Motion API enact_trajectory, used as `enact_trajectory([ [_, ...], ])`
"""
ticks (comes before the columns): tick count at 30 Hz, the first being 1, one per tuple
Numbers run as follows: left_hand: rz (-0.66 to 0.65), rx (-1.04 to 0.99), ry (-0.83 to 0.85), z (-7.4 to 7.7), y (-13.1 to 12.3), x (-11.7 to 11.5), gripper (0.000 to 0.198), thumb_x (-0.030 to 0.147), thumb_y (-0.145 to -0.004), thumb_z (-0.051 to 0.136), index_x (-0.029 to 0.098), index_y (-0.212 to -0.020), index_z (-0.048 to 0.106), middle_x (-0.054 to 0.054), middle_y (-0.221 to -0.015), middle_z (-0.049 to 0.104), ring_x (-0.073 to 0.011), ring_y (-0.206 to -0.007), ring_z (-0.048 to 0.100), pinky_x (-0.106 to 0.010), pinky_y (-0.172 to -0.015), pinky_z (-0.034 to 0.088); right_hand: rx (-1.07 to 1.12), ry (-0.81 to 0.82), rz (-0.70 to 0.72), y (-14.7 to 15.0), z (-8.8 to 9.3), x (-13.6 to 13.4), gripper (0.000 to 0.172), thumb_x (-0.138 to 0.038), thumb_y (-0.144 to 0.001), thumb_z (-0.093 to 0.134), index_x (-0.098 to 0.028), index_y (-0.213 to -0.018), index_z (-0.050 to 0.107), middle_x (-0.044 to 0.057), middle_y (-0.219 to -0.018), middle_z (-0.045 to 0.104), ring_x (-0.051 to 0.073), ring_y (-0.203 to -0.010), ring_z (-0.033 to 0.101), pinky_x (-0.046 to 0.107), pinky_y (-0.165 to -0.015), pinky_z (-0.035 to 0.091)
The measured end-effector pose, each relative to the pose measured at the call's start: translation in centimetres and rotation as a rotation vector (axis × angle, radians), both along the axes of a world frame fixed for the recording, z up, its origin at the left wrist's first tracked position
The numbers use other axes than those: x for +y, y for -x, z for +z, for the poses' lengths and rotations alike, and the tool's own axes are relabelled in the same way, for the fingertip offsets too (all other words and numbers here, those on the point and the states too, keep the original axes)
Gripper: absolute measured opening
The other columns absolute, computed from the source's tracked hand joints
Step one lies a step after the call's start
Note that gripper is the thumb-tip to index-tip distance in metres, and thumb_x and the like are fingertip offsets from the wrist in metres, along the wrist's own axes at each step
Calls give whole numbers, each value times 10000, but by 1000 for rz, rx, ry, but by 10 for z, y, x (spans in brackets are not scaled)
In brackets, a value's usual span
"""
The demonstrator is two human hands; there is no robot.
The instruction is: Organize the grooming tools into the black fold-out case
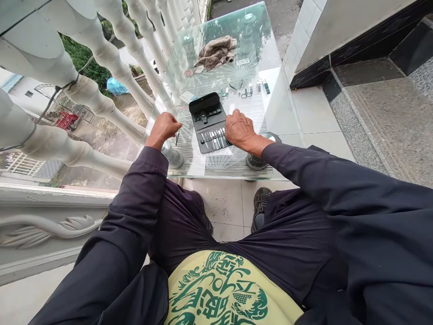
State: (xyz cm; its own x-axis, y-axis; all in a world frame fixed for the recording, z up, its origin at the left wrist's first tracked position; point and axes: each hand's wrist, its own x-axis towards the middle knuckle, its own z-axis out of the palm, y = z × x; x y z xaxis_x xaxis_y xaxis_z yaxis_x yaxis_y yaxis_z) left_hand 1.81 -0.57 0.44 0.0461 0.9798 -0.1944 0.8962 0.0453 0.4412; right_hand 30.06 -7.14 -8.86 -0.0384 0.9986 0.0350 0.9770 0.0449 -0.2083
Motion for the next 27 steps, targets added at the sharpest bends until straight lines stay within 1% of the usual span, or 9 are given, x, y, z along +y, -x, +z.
enact_trajectory([
  [2, -57, -35, 64, 1, -16, -9, 174, 334, -1144, 890, 179, -1067, 879, -115, -778, 818, -327, -930, 888, -435, -968, 708, 6, 1, 10, 0, 3, -2, 431, -271, -1260, 410, -117, -1505, 730, 353, -1570, 658, 480, -1318, 647, 597, -1078, 580],
  [4, -113, -56, 140, 0, -33, -17, 232, 388, -1133, 915, 169, -1056, 897, -120, -721, 803, -333, -886, 880, -439, -926, 713, 14, 7, 10, 0, 6, -4, 440, -261, -1255, 398, -116, -1502, 733, 355, -1588, 652, 482, -1324, 646, 592, -1088, 578],
  [10, -165, 37, 166, -17, -61, -19, 185, 217, -1087, 900, 138, -920, 883, -150, -676, 767, -384, -909, 876, -521, -958, 698, 71, 11, 9, 2, 12, -8, 540, -247, -1231, 336, -120, -1541, 759, 361, -1605, 649, 515, -1351, 637, 646, -1126, 576],
  [13, -167, 36, 157, -22, -60, -16, 170, 113, -1049, 872, 139, -881, 866, -142, -670, 757, -388, -922, 876, -527, -974, 688, 112, -10, 8, 2, 9, -7, 577, -265, -1218, 339, -126, -1592, 756, 359, -1583, 665, 525, -1347, 630, 674, -1129, 576],
  [16, -193, -4, 151, -22, -52, -13, 119, 64, -1006, 863, 156, -931, 872, -124, -723, 801, -349, -865, 860, -491, -920, 680, 134, -25, 17, 1, 6, -6, 578, -277, -1209, 373, -145, -1628, 750, 351, -1555, 683, 533, -1355, 629, 684, -1128, 568],
  [18, -280, -42, 97, -22, -43, -13, 123, 65, -996, 857, 177, -1027, 898, -111, -838, 860, -303, -849, 850, -432, -877, 659, 131, -18, 22, 1, 5, -6, 574, -262, -1202, 372, -154, -1616, 754, 352, -1579, 679, 534, -1366, 628, 683, -1127, 560],
  [21, -468, -31, -22, -24, -31, -11, 268, 66, -979, 807, 215, -1147, 953, -84, -1009, 908, -250, -899, 837, -359, -868, 612, 123, -3, 26, 0, 4, -6, 573, -239, -1198, 353, -163, -1593, 760, 352, -1625, 668, 529, -1376, 635, 686, -1128, 555],
  [24, -579, 39, -68, -30, -26, -7, 326, 81, -959, 761, 226, -1144, 986, -82, -1093, 915, -237, -948, 816, -345, -882, 589, 132, -11, 27, -2, 4, -5, 552, -273, -1195, 416, -173, -1618, 756, 347, -1605, 684, 525, -1348, 646, 697, -1125, 562],
  [27, -690, 76, -101, -35, -28, -2, 303, 102, -1003, 715, 228, -1119, 965, -85, -1150, 906, -244, -989, 807, -354, -906, 595, 134, -16, 31, -2, 5, -5, 548, -303, -1190, 463, -184, -1640, 752, 340, -1579, 701, 523, -1316, 658, 692, -1115, 574],
])
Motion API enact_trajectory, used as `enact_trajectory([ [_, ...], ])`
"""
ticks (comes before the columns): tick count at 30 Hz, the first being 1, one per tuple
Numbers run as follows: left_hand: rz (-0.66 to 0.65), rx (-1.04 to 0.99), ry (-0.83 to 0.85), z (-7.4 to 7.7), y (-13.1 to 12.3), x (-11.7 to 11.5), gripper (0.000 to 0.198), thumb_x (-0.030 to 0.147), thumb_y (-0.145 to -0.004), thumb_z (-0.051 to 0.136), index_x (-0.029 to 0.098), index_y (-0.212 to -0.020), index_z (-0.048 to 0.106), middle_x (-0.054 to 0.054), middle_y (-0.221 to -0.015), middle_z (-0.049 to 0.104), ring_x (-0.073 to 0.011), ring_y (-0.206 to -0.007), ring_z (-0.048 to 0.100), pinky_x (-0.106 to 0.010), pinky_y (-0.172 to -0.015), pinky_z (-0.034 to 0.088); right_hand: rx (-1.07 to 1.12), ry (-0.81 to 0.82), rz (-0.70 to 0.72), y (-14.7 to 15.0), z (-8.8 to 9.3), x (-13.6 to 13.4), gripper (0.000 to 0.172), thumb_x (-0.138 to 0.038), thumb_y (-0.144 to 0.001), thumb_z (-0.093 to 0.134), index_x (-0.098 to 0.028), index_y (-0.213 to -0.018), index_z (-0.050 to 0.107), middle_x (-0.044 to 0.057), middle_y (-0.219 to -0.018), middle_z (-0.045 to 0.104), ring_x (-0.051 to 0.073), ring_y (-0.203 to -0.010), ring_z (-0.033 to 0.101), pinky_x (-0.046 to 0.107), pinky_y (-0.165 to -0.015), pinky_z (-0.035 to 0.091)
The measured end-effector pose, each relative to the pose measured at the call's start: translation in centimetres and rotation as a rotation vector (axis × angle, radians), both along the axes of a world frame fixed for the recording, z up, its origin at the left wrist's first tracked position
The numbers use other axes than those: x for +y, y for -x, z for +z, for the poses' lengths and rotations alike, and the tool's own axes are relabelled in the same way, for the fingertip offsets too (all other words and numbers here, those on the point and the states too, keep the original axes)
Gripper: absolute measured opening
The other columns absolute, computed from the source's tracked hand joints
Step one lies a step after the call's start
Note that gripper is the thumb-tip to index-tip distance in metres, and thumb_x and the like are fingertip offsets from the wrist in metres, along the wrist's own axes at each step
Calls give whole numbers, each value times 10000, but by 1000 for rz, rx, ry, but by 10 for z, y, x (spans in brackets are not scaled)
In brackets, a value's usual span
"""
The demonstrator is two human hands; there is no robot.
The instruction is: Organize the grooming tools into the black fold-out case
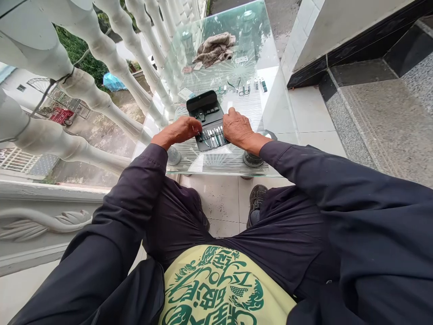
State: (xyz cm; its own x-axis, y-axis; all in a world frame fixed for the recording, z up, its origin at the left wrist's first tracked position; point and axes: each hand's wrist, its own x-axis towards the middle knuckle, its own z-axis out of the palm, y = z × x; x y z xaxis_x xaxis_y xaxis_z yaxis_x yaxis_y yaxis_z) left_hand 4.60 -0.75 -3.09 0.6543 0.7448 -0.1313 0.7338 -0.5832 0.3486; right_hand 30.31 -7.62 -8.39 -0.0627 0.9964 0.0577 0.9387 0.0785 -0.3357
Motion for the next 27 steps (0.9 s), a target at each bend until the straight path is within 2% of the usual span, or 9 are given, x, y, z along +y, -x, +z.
enact_trajectory([
  [3, -184, 74, -83, -1, -3, 3, 301, 53, -1050, 643, 225, -1013, 888, -106, -1176, 869, -259, -1004, 787, -384, -924, 582, -29, 13, 16, 0, 2, 0, 534, -297, -1214, 429, -176, -1608, 769, 347, -1628, 687, 527, -1349, 674, 674, -1133, 583],
  [5, -269, 147, -152, 0, -5, 4, 329, 29, -1084, 615, 228, -980, 855, -126, -1172, 843, -269, -957, 762, -412, -883, 547, -53, 31, 15, 0, 2, 0, 552, -275, -1227, 368, -170, -1585, 774, 349, -1674, 670, 524, -1377, 675, 659, -1147, 580],
  [7, -329, 205, -221, 2, -4, 3, 344, 8, -1105, 610, 224, -1052, 872, -142, -1185, 842, -275, -930, 752, -426, -839, 509, -62, 41, 9, 1, 2, 1, 580, -260, -1226, 329, -178, -1598, 766, 339, -1685, 673, 518, -1379, 673, 653, -1142, 577],
  [10, -461, 243, -303, 4, -3, 3, 386, -32, -1108, 617, 209, -1217, 898, -152, -1224, 868, -281, -1035, 791, -405, -879, 516, -39, 21, 3, 0, -2, 3, 573, -306, -1236, 379, -194, -1666, 741, 328, -1640, 708, 525, -1350, 684, 670, -1123, 585],
  [13, -600, 264, -336, 6, -1, 6, 378, -5, -1157, 610, 211, -1240, 908, -155, -1209, 886, -295, -1137, 801, -398, -964, 544, -25, 10, -2, 0, -5, 4, 557, -338, -1249, 426, -195, -1695, 726, 326, -1622, 716, 531, -1356, 695, 675, -1124, 592],
  [16, -706, 305, -369, 6, 0, 12, 383, 49, -1218, 576, 200, -1218, 927, -192, -1231, 892, -320, -1124, 798, -437, -988, 558, -27, 21, -3, 0, -4, 3, 560, -327, -1250, 404, -203, -1695, 722, 312, -1638, 703, 515, -1355, 690, 656, -1131, 584],
  [19, -736, 317, -369, 6, 0, 18, 407, 48, -1224, 563, 198, -1206, 941, -208, -1253, 890, -326, -1088, 798, -459, -999, 565, -24, 34, -3, 1, -1, 0, 597, -295, -1217, 392, -184, -1695, 732, 327, -1650, 687, 516, -1320, 682, 676, -1117, 581],
  [23, -694, 307, -346, 4, -2, 28, 395, 35, -1179, 598, 203, -1212, 953, -204, -1216, 885, -341, -1069, 799, -478, -1005, 574, -29, 51, 4, 1, 2, -1, 646, -285, -1209, 322, -159, -1685, 740, 351, -1655, 665, 523, -1303, 670, 696, -1098, 578],
  [27, -676, 331, -360, 2, 0, 34, 374, 60, -1153, 627, 221, -1266, 944, -197, -1218, 880, -350, -1132, 806, -474, -1017, 580, -2, 37, 16, -1, -2, 1, 618, -426, -1260, 385, -184, -1721, 717, 333, -1609, 682, 527, -1323, 670, 705, -1105, 585],
])
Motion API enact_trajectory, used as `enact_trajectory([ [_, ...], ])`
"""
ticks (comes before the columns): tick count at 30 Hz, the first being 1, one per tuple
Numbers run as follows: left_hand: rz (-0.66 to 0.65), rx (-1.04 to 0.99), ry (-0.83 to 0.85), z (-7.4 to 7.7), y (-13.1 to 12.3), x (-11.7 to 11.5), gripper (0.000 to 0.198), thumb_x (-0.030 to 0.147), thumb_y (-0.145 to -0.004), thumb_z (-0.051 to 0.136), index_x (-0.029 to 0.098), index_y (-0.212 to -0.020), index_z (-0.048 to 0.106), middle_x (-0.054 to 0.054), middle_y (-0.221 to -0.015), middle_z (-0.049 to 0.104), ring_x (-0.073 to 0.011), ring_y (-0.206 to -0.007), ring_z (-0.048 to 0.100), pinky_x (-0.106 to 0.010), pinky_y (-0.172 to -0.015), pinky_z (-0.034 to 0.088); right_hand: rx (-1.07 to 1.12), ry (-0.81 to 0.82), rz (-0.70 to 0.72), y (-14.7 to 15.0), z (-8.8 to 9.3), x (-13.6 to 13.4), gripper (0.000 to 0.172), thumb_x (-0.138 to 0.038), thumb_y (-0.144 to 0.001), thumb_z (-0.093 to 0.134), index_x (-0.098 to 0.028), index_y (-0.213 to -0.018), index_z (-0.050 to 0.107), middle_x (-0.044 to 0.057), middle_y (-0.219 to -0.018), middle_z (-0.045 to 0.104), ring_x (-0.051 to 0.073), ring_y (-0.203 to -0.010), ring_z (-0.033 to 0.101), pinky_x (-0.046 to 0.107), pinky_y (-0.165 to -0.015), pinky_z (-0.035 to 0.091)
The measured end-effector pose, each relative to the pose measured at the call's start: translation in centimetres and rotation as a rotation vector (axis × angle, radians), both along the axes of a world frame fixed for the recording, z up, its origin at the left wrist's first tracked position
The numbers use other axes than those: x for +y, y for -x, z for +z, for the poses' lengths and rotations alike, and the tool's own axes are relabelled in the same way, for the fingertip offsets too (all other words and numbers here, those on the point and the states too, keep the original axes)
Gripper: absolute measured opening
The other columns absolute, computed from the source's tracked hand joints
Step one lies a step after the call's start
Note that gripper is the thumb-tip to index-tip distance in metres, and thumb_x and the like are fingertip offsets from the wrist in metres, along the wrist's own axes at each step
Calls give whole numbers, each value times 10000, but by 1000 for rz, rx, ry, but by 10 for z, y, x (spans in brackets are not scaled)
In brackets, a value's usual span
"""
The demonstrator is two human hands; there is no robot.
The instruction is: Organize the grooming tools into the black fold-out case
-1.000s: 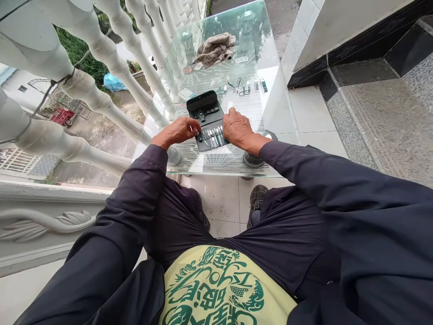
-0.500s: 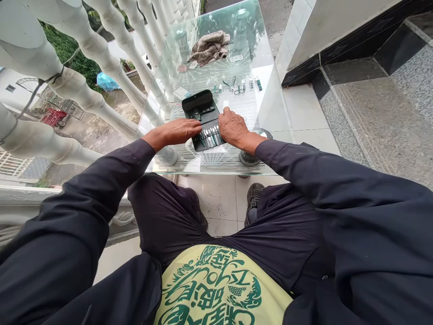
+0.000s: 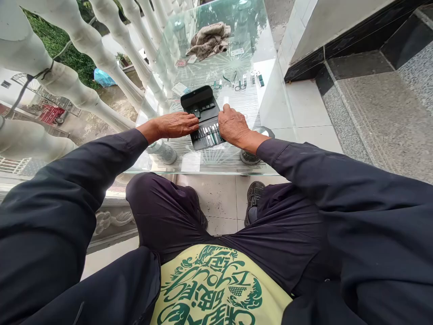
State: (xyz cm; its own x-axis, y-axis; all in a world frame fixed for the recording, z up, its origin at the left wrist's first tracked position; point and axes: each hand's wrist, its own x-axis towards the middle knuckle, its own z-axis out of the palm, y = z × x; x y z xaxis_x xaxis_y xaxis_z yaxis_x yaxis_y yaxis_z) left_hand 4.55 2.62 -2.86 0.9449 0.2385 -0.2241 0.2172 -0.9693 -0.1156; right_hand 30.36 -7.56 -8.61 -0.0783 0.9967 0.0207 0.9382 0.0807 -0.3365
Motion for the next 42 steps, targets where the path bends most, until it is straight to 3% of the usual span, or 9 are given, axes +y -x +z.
enact_trajectory([
  [8, 60, -12, 16, 6, -3, -5, 295, 93, -1190, 656, 229, -1172, 917, -168, -1216, 849, -338, -1192, 804, -442, -1025, 534, 6, 0, 9, 1, 1, -1, 646, -453, -1239, 441, -139, -1738, 706, 375, -1646, 659, 546, -1354, 648, 731, -1099, 578],
  [13, 42, 49, -1, 11, -10, -3, 340, 79, -1164, 622, 216, -1223, 928, -176, -1207, 850, -353, -1224, 808, -449, -1022, 557, -2, 2, 12, 1, 2, -2, 634, -536, -1273, 423, -168, -1692, 724, 354, -1637, 649, 523, -1347, 641, 690, -1098, 569],
  [21, 131, 65, 32, 0, -19, 13, 314, 93, -1134, 644, 195, -1176, 938, -165, -1070, 861, -343, -1113, 858, -452, -998, 605, -71, 7, 13, 2, 2, -1, 547, -440, -1312, 427, -97, -1643, 696, 372, -1606, 651, 464, -1308, 636, 607, -1097, 536],
  [27, 287, -191, -40, 11, 2, 25, 363, 153, -1198, 596, 251, -1377, 896, -121, -1170, 874, -303, -1148, 867, -418, -989, 642, -75, -40, 59, 1, -2, 2, 612, -449, -1219, 556, -121, -1717, 693, 355, -1549, 677, 491, -1229, 633, 615, -1015, 550],
  [30, 283, -204, -61, 15, 12, 17, 419, 122, -1183, 570, 250, -1421, 889, -119, -1269, 878, -290, -1163, 869, -413, -1002, 653, -95, -32, 63, 0, -3, 2, 576, -385, -1233, 502, -115, -1703, 698, 344, -1557, 666, 470, -1232, 638, 590, -1020, 536],
  [35, 181, -90, 22, 1, 8, 1, 320, 103, -1141, 639, 257, -1196, 914, -136, -1229, 881, -296, -1084, 875, -424, -942, 665, -102, -41, 69, 0, -2, 1, 571, -343, -1234, 472, -109, -1706, 691, 341, -1526, 678, 463, -1232, 635, 583, -1017, 533],
  [42, 126, -69, 113, -9, -11, 13, 251, 231, -1191, 696, 275, -1028, 883, -122, -1097, 873, -331, -1127, 897, -477, -1043, 709, -130, -21, 47, 1, -4, 2, 571, -406, -1290, 474, -123, -1749, 664, 344, -1588, 664, 471, -1280, 649, 567, -1039, 523],
])
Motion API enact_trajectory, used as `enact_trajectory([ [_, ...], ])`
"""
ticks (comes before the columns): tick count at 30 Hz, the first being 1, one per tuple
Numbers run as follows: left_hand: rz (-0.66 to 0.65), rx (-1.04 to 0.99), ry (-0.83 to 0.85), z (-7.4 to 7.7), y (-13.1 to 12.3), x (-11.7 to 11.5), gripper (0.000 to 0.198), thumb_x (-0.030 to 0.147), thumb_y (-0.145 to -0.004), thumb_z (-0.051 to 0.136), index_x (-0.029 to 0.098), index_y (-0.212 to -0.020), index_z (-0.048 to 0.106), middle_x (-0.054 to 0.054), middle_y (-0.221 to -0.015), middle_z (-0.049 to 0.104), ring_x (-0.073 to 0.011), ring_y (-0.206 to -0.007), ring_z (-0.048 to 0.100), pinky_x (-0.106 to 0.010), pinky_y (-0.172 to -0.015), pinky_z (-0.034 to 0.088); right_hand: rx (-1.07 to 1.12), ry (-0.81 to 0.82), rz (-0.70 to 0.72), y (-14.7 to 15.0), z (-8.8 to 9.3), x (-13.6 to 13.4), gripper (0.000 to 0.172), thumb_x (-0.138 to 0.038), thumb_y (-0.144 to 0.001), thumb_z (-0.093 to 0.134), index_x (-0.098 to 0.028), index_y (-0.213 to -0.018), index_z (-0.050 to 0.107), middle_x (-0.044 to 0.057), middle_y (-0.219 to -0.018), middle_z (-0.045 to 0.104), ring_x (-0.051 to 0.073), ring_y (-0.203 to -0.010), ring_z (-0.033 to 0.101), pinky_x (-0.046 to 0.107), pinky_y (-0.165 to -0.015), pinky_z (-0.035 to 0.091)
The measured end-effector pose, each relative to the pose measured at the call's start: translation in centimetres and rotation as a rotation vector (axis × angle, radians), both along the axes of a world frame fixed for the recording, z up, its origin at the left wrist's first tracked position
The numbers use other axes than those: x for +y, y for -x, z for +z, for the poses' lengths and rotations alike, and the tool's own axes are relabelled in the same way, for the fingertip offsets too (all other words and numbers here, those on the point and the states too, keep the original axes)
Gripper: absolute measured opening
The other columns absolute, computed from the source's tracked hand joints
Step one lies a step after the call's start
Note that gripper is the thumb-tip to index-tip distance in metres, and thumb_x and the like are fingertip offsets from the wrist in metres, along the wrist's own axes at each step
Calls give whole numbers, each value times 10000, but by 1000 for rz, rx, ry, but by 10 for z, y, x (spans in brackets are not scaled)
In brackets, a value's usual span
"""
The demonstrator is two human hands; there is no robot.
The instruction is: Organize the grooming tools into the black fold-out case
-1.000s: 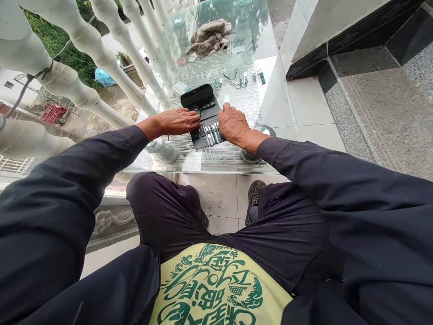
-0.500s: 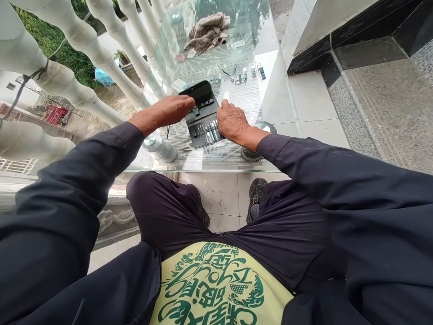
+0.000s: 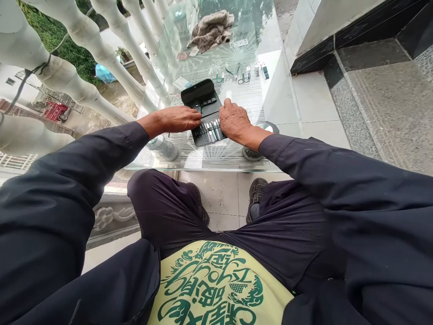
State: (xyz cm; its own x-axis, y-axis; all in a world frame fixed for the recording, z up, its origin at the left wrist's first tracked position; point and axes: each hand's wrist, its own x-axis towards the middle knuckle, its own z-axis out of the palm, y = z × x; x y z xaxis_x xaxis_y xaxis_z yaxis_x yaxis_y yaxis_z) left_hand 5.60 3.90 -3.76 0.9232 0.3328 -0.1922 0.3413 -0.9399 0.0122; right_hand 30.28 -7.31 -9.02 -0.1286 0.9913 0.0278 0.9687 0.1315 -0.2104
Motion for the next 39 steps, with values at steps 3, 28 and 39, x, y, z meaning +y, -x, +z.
enact_trajectory([
  [3, 14, 12, 32, 0, -1, 1, 271, 196, -1176, 693, 288, -1002, 878, -125, -1103, 875, -345, -1155, 901, -519, -1089, 704, -5, 18, -4, 0, 3, -1, 555, -358, -1297, 418, -124, -1717, 694, 333, -1612, 651, 455, -1268, 646, 562, -1040, 523],
  [28, -61, 12, -171, 12, 39, 28, 339, 235, -1264, 578, 254, -1095, 871, -138, -1157, 851, -340, -1259, 836, -476, -1078, 654, -10, -4, 14, 2, 5, -3, 550, -357, -1289, 415, -96, -1661, 726, 353, -1607, 663, 469, -1310, 654, 568, -1049, 544],
  [39, 203, -92, -5, 21, 82, 2, 310, 373, -1240, 666, 293, -1091, 927, -172, -1238, 909, -427, -1409, 833, -631, -1239, 667, -29, 25, 32, 2, 13, -7, 582, -110, -1187, 363, -47, -1610, 757, 382, -1641, 645, 445, -1286, 648, 552, -1050, 535],
])
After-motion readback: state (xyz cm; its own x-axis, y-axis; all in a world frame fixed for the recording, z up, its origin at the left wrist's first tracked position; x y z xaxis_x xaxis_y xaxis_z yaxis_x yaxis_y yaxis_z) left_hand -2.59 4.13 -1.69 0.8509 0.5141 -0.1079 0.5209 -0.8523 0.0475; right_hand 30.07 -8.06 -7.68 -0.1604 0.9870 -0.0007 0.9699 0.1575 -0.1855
